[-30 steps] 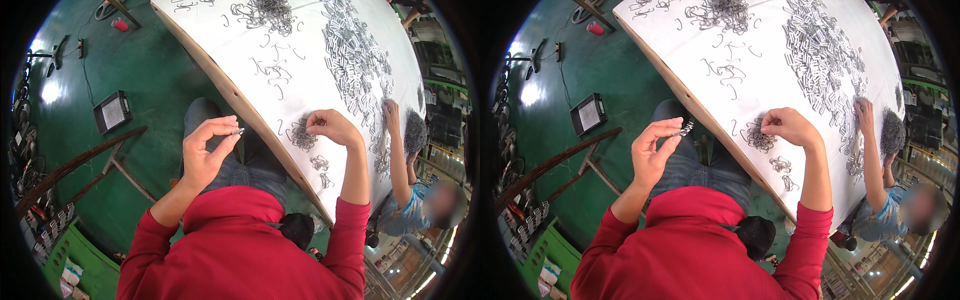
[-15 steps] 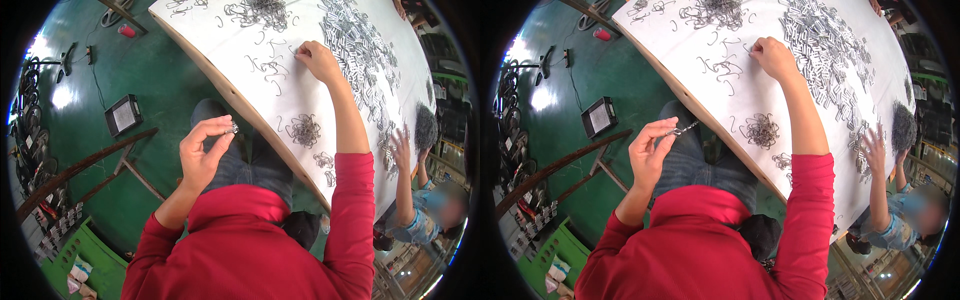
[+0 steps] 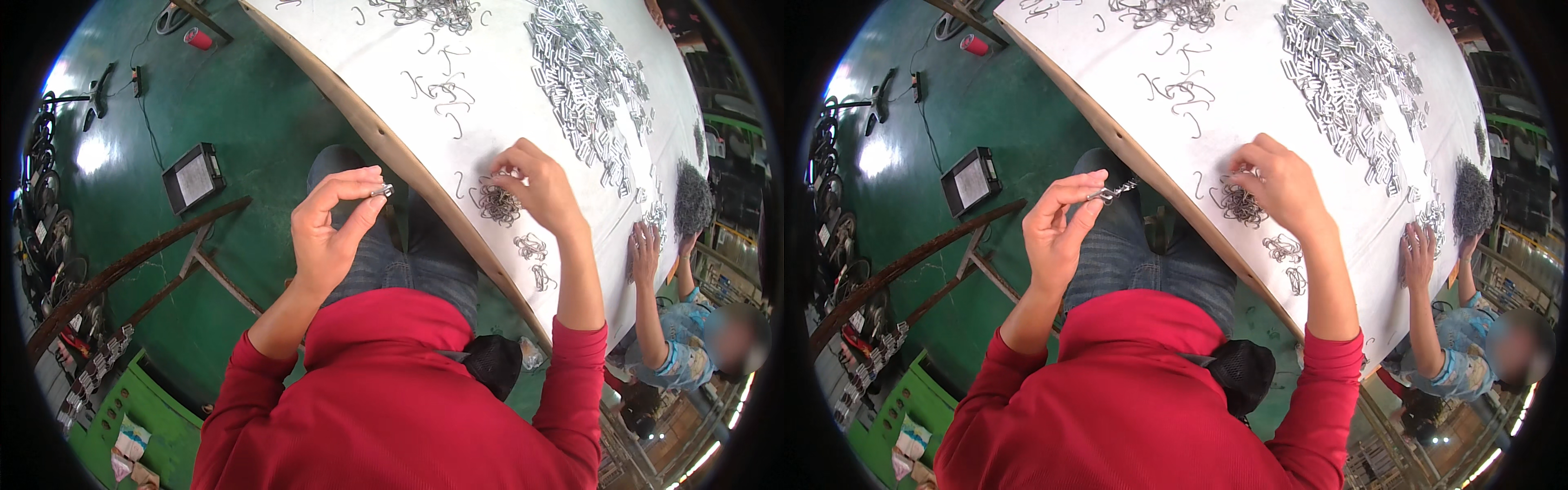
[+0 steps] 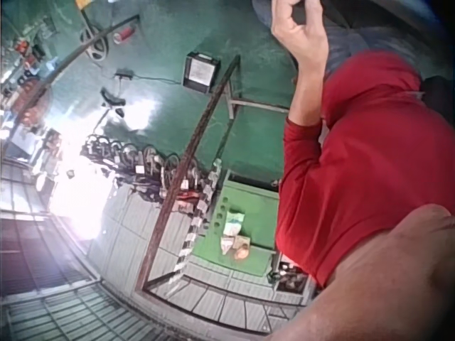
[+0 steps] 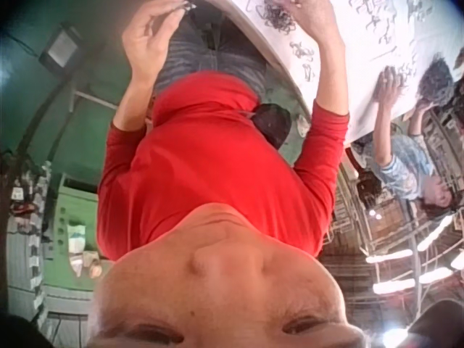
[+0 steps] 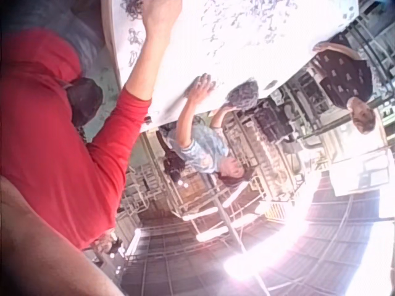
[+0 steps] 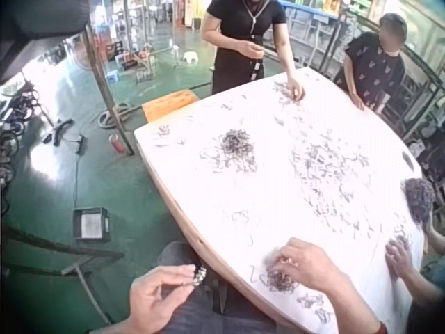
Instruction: The person repeatedly picks up small metal hooks and rectangular metal pieces from a table, inserts the hooks into the pieces, and places the assembled units onto a nearby rack. The process is continuous and repetitive throughout the clip.
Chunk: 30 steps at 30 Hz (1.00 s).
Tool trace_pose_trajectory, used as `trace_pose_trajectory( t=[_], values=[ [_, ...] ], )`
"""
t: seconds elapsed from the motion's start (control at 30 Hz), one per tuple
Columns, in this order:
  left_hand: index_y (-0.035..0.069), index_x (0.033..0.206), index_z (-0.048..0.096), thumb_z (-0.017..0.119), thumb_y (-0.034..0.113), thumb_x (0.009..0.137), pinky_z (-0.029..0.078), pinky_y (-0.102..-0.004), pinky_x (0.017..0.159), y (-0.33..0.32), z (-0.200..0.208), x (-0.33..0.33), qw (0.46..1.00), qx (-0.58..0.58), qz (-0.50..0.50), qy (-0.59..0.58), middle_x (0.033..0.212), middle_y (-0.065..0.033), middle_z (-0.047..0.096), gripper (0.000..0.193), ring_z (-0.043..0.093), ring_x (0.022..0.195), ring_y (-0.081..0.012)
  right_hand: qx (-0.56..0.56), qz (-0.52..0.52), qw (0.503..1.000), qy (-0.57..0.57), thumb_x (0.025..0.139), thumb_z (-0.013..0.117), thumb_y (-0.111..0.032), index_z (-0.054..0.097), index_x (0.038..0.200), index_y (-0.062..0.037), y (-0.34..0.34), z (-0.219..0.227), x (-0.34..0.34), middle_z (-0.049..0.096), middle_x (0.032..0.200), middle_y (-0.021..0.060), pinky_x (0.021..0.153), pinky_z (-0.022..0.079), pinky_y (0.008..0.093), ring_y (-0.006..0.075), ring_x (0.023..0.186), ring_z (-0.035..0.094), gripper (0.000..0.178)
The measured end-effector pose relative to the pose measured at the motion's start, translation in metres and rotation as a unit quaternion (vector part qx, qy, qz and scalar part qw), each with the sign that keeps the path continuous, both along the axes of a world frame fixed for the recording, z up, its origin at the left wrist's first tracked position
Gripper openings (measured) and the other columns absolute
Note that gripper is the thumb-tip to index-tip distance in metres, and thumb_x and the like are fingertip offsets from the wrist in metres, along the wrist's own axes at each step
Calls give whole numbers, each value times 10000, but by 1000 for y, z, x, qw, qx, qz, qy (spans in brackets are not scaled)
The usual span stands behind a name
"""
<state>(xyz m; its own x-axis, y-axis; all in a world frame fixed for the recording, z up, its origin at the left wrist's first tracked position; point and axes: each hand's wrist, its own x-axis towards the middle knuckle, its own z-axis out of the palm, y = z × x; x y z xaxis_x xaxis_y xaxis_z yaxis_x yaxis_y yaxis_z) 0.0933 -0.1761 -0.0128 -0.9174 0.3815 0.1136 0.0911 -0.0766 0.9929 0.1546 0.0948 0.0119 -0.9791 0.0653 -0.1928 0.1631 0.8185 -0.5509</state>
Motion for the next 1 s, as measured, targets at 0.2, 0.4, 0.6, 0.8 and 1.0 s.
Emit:
trace_pose_trajectory(
  t=[0.2, 0.4, 0.6, 0.8, 1.0],
  values=[
    [-4, 879, 642, 653, -54, 789, 471, -281, 840, -2, 3, 3, 1000, -9, 6, -9, 944, -110, 671, 103, 636, 965, -198, 6, -75, 993, 94, 802, 643, -63, 632, 866, -24, -15, -18, -31, 587, 796, 79, 657, 462, 310, 206, 696, 577, 76],
    [-4, 878, 643, 653, -51, 793, 471, -288, 849, -1, 7, 6, 1000, -16, 15, 0, 935, -101, 671, 97, 635, 969, -200, 76, -87, 992, 58, 840, 610, -154, 646, 875, -67, 1, -45, -91, 621, 889, 79, 689, 486, 379, 261, 777, 618, 101],
    [-27, 914, 614, 607, -89, 813, 450, -347, 933, -8, 5, 8, 999, -34, -10, 7, 1021, -141, 627, 119, 596, 1043, -240, 230, -53, 969, 76, 859, 569, -132, 624, 964, -110, 9, -41, -107, 595, 931, 77, 724, 498, 391, 274, 801, 618, 121],
    [-26, 914, 614, 610, -91, 810, 449, -344, 931, -7, 2, 9, 999, -34, -11, 6, 1016, -136, 626, 122, 594, 1041, -233, 103, -6, 991, 82, 860, 527, -65, 633, 988, -133, -1, -37, -98, 579, 910, 69, 728, 482, 363, 250, 814, 602, 179],
    [-24, 911, 617, 612, -88, 810, 449, -336, 928, -4, 8, 10, 999, -38, 2, -28, 1011, -130, 627, 120, 596, 1036, -224, 93, -31, 980, 170, 814, 497, -9, 642, 1066, -181, 20, -48, -130, 574, 1015, 55, 745, 496, 370, 252, 890, 588, 338]
  ],
)
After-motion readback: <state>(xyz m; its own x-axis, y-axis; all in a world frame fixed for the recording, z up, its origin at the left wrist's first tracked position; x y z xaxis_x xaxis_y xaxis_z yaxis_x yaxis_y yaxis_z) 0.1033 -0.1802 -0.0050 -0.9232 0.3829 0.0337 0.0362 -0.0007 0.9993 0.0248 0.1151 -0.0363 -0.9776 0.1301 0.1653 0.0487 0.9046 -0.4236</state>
